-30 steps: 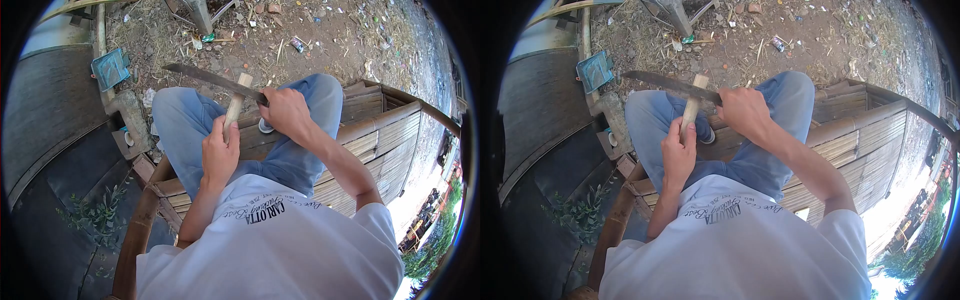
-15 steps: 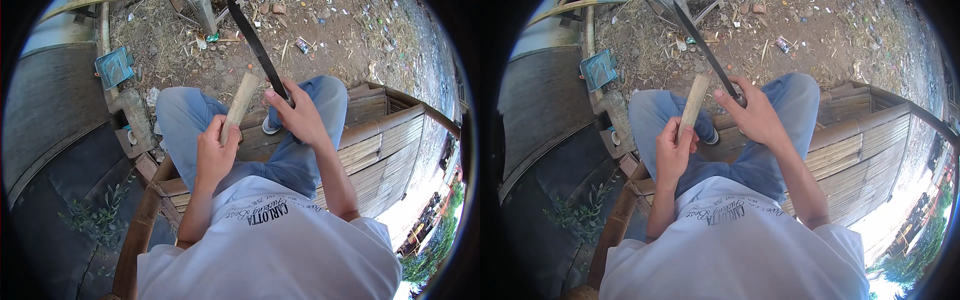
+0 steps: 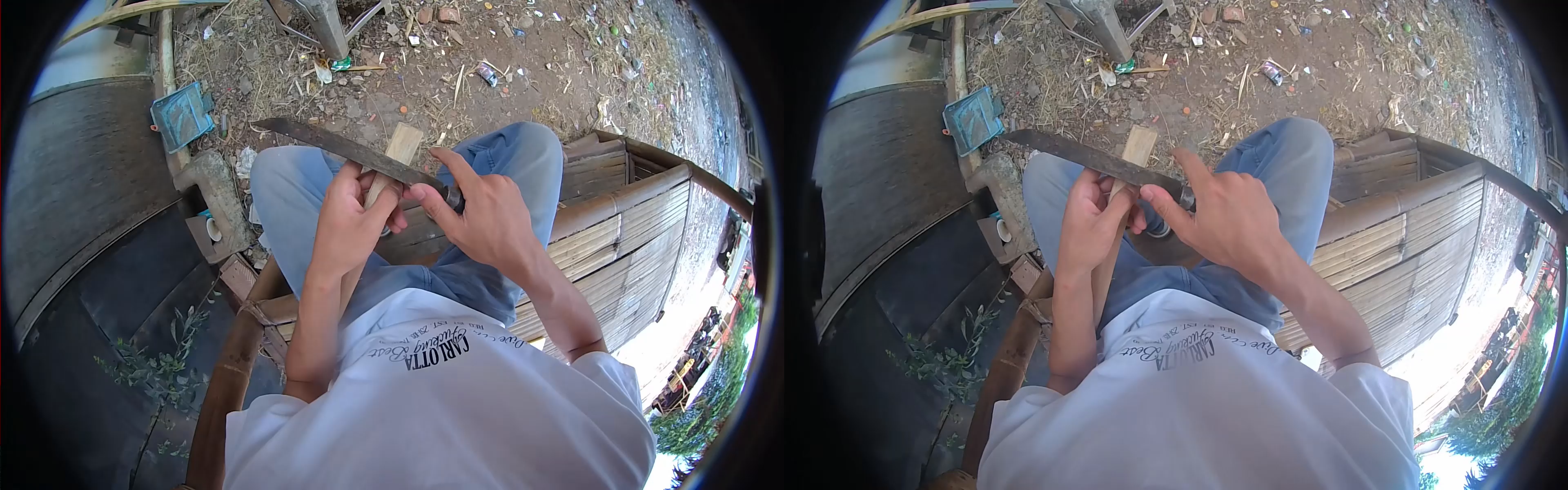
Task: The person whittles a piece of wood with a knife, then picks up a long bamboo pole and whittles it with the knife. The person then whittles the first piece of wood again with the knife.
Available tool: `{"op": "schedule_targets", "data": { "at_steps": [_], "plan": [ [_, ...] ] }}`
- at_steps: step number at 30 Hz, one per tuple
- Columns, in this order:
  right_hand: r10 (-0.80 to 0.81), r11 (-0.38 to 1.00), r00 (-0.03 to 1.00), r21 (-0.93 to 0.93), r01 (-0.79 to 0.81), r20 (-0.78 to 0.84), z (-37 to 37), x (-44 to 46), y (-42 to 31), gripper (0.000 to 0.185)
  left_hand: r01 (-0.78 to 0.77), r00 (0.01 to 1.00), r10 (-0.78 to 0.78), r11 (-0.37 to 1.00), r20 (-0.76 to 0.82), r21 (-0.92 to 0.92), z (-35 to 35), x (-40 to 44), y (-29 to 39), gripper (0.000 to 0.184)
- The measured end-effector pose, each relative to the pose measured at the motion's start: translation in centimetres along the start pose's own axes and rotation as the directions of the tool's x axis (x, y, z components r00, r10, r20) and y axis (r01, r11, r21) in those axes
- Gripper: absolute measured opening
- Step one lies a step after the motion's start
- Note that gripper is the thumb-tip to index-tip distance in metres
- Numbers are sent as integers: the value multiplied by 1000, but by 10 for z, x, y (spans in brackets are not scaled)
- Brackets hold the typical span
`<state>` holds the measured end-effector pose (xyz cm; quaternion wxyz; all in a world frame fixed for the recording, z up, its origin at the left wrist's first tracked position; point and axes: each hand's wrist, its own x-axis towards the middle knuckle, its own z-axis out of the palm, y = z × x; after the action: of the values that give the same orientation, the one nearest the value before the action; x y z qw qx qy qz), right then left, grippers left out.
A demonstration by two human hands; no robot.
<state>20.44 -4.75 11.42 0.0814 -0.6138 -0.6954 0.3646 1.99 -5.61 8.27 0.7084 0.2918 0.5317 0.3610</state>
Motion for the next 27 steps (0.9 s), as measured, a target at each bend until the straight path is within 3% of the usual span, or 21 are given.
{"op": "schedule_targets", "data": {
  "at_steps": [2, 4, 7, 9, 11, 14, 17, 21, 24, 27],
  "plan": [
    [-12, 1000, 999, 24, 13, -38, 2, 3, 4, 54, 3, 999, -3, 1000, 40, 3, 0, -2, 3, 26],
    [-38, 998, 999, -45, 39, 8, 5, 5, 7, 54, -24, 998, 33, 984, -48, 176, 8, -3, 4, 25],
    [-5, 990, 1000, -140, 9, 27, -2, 11, 6, 48, -110, 984, 140, 964, -111, 243, 13, -2, -4, 23],
    [-7, 994, 998, -106, 1, -59, 2, 15, 9, 59, -45, 984, 95, 948, -148, 314, 13, -3, -6, 24],
    [-80, 981, 996, -174, 86, 36, 10, 11, 6, 61, -109, 966, 192, 911, -175, 398, 12, 0, -13, 25],
    [-28, 990, 999, -141, 22, -45, 4, 25, 13, 61, -102, 961, 198, 903, -194, 417, 15, 1, -12, 23],
    [-78, 982, 995, -164, 88, 69, 11, 16, 8, 62, -93, 963, 191, 899, -191, 428, 12, 1, -14, 26],
    [-58, 986, 998, -155, 58, 1, 5, 24, 12, 61, -16, 972, 107, 918, -209, 396, 17, 0, -6, 26],
    [-85, 983, 995, -161, 92, 51, 9, 22, 13, 61, -139, 958, 230, 895, -171, 424, 14, 2, -11, 24],
    [-78, 985, 997, -154, 75, -10, 5, 29, 16, 64, 18, 973, 85, 900, -216, 436, 16, 0, -4, 30]
  ]
}}
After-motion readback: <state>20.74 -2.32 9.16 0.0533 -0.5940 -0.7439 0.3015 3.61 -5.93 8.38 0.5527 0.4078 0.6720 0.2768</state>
